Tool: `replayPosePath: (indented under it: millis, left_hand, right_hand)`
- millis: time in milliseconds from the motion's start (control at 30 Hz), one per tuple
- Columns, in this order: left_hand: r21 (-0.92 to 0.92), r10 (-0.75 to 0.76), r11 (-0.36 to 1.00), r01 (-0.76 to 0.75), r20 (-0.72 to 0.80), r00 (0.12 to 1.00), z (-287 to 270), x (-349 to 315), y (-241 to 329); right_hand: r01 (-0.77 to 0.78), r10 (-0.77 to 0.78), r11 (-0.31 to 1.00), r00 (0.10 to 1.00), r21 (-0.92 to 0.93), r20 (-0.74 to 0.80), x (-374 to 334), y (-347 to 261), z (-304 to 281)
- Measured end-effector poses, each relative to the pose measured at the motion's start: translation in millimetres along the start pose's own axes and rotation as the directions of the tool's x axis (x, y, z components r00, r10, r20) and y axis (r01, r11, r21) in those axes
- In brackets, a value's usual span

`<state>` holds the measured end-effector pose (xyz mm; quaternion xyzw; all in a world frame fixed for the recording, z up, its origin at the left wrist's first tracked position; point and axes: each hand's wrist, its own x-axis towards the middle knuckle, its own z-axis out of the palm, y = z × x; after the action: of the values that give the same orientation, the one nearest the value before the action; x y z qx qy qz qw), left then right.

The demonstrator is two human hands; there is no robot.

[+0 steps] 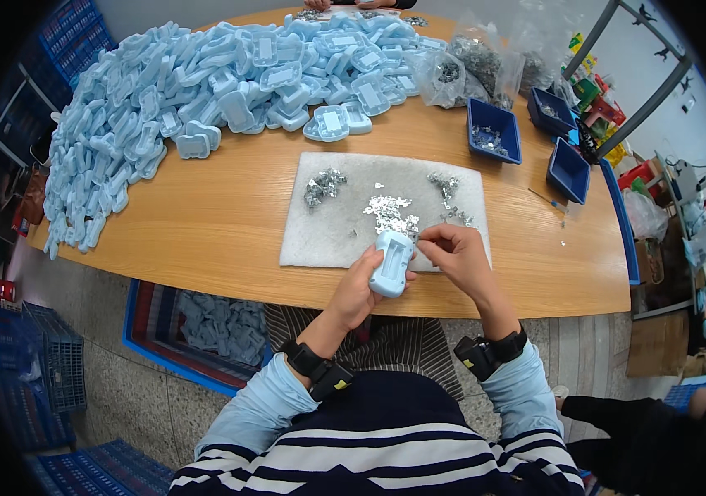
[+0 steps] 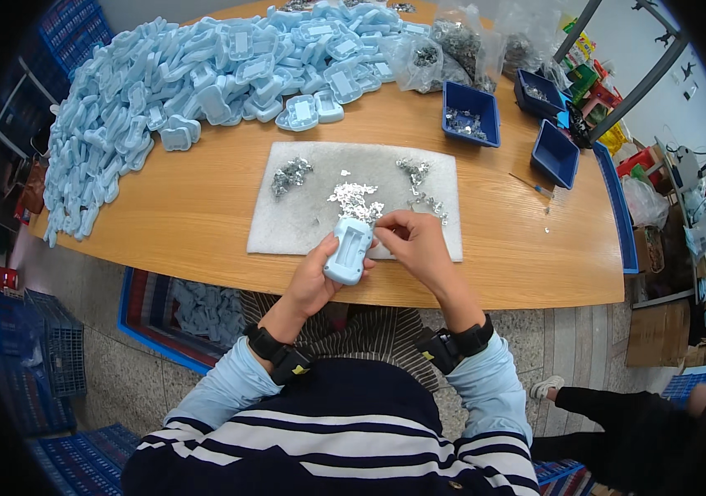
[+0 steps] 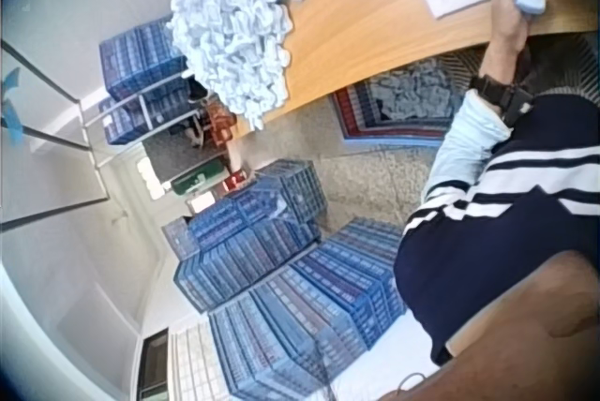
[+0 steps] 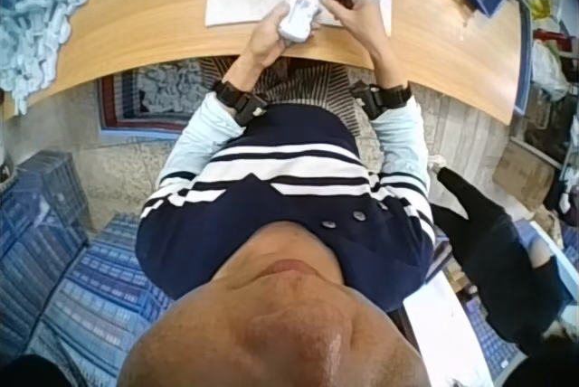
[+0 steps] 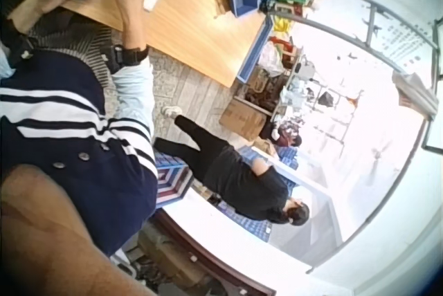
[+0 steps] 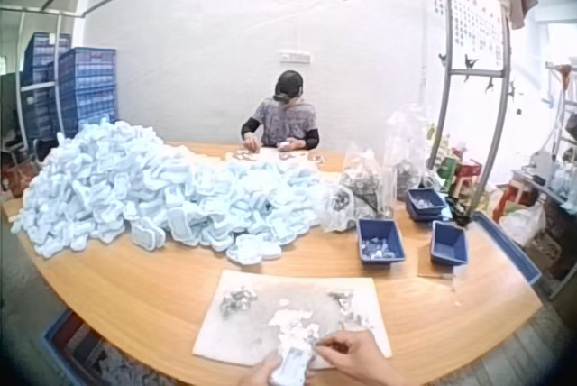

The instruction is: The recorder is inserting metal contacts into blue plastic housings at an assembly workstation.

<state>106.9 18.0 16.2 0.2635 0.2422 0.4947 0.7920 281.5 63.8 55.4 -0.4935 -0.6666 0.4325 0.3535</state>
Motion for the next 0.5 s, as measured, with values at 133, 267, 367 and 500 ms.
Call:
replayPosePath:
  millis: [133,267,367,500]
  left_hand:
    - [0.019,0.007,1.0,-0.007,-0.018,1.0,1.2,-0.6,-2.6]
    - [0.036,-0.008,0.999,0.009,-0.014,1.0,0.0,-1.8,-1.6]
    - [0.036,-0.01,0.999,0.011,-0.03,1.0,2.7,-3.8,-0.1]
    - [0.017,-0.012,1.0,0.013,-0.041,0.999,0.5,-3.8,-0.7]
  right_hand:
    - [0.129,-0.13,0.992,0.991,-0.014,-0.033,-1.8,-2.0,13.6]
    - [0.282,-0.282,0.938,0.959,-0.2,0.033,-3.1,-11.6,18.1]
    - [0.357,-0.362,0.905,0.932,-0.233,0.022,-5.2,-9.9,24.4]
    - [0.443,-0.477,0.815,0.879,-0.373,0.0,-7.6,-4.3,31.2]
